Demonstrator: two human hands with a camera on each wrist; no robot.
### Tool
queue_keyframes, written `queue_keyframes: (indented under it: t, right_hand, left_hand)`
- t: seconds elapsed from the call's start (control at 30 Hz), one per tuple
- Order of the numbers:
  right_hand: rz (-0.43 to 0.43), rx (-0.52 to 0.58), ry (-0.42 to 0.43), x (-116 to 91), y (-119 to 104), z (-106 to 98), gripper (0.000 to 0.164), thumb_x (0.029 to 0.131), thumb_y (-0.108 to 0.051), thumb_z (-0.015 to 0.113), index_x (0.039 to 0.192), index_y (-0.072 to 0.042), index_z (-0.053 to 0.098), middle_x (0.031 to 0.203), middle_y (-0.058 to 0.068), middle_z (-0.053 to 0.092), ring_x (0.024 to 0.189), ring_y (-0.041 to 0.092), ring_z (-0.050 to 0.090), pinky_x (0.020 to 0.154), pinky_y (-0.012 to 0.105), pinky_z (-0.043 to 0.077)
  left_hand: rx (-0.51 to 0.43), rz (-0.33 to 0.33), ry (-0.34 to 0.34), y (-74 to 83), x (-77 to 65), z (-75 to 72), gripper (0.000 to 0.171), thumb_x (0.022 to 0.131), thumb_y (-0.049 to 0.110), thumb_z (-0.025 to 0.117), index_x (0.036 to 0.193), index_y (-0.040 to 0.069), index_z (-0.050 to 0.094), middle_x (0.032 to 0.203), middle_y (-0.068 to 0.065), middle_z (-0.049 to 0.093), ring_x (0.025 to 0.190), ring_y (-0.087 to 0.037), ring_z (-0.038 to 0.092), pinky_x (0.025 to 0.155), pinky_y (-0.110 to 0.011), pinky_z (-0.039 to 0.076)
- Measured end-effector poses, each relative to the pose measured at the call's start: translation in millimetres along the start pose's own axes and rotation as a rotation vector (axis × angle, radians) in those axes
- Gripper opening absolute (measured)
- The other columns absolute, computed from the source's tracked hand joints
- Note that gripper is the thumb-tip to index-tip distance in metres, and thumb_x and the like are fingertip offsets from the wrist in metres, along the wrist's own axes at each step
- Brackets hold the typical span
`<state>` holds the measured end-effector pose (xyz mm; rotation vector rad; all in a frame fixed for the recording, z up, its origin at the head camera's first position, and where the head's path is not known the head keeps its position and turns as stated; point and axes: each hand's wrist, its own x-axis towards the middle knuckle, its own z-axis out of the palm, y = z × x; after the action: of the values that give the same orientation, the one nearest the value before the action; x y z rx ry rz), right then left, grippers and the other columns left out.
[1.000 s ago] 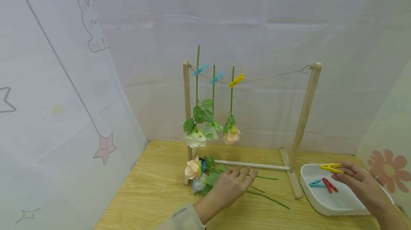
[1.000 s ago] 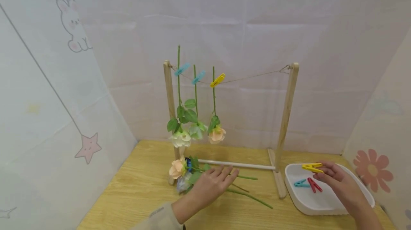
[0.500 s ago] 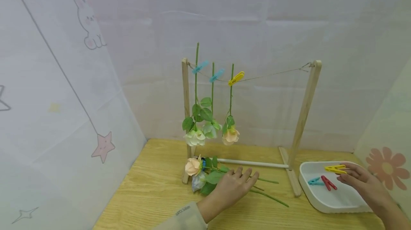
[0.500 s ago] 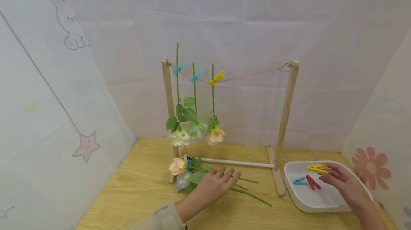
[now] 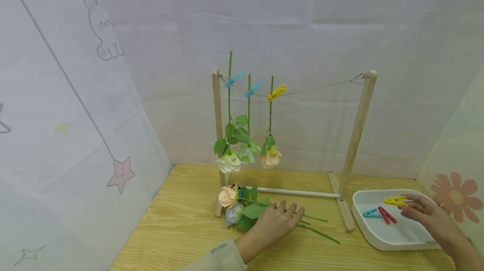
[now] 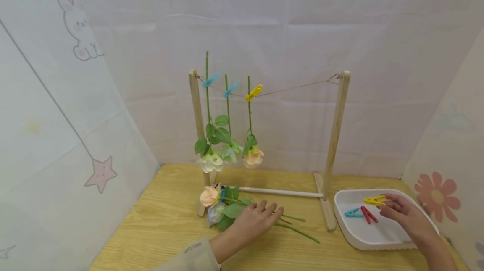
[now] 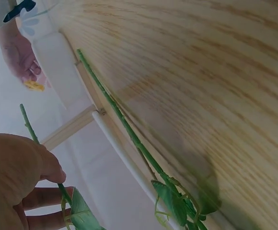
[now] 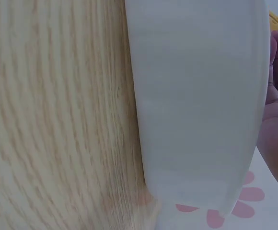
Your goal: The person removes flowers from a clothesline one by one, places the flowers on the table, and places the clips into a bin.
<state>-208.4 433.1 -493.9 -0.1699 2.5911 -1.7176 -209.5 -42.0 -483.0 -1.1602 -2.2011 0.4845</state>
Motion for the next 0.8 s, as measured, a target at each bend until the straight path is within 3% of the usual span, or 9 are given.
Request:
queue_keyframes:
  t: [0.3,0.4,0.5,0.57,0.8]
  right_hand:
    - [0.148,-0.135,0.007,4.4,3.4,-9.6,0.023,0.105,-0.026,0.058,0.126,-0.035,0.053,0.099,-0.020,0.068,0.090,0.000,0.068,0.074,0.019,0.054]
    - [0.176,-0.184,0.002,8.3,4.5,-12.2,0.029,0.105,-0.031,0.058,0.131,-0.020,0.052,0.102,-0.013,0.070,0.090,0.002,0.069,0.075,0.020,0.054]
    - [0.194,-0.236,-0.004,12.7,5.4,-13.7,0.054,0.105,-0.033,0.057,0.139,0.007,0.042,0.107,0.001,0.072,0.088,0.003,0.069,0.075,0.022,0.055]
    - [0.200,-0.260,-0.005,14.8,5.9,-14.0,0.064,0.105,-0.031,0.057,0.140,0.017,0.032,0.108,0.007,0.072,0.087,0.002,0.068,0.075,0.023,0.056]
    - [0.166,-0.302,-0.017,17.2,6.8,-13.1,0.061,0.106,-0.021,0.056,0.138,0.023,0.029,0.105,0.015,0.072,0.081,-0.004,0.063,0.073,0.025,0.058]
  left_hand:
    - [0.010,0.034,-0.069,3.5,1.1,4.2,0.040,0.100,0.024,0.066,0.139,0.027,0.060,0.132,0.006,0.067,0.107,-0.014,0.070,0.079,-0.027,0.061]
    - [0.022,0.044,-0.088,3.6,0.8,5.9,0.038,0.100,0.024,0.065,0.138,0.027,0.060,0.133,0.006,0.067,0.107,-0.014,0.070,0.079,-0.026,0.060]
    - [0.032,0.052,-0.106,4.4,0.7,7.7,0.038,0.101,0.025,0.065,0.138,0.027,0.060,0.133,0.007,0.066,0.107,-0.013,0.070,0.079,-0.025,0.060]
    - [0.038,0.054,-0.112,5.1,0.9,8.9,0.037,0.101,0.025,0.064,0.138,0.027,0.060,0.133,0.008,0.066,0.107,-0.013,0.070,0.078,-0.025,0.060]
    - [0.051,0.046,-0.071,5.5,0.7,10.9,0.032,0.102,0.022,0.062,0.134,0.026,0.062,0.130,0.008,0.067,0.105,-0.014,0.071,0.076,-0.025,0.061]
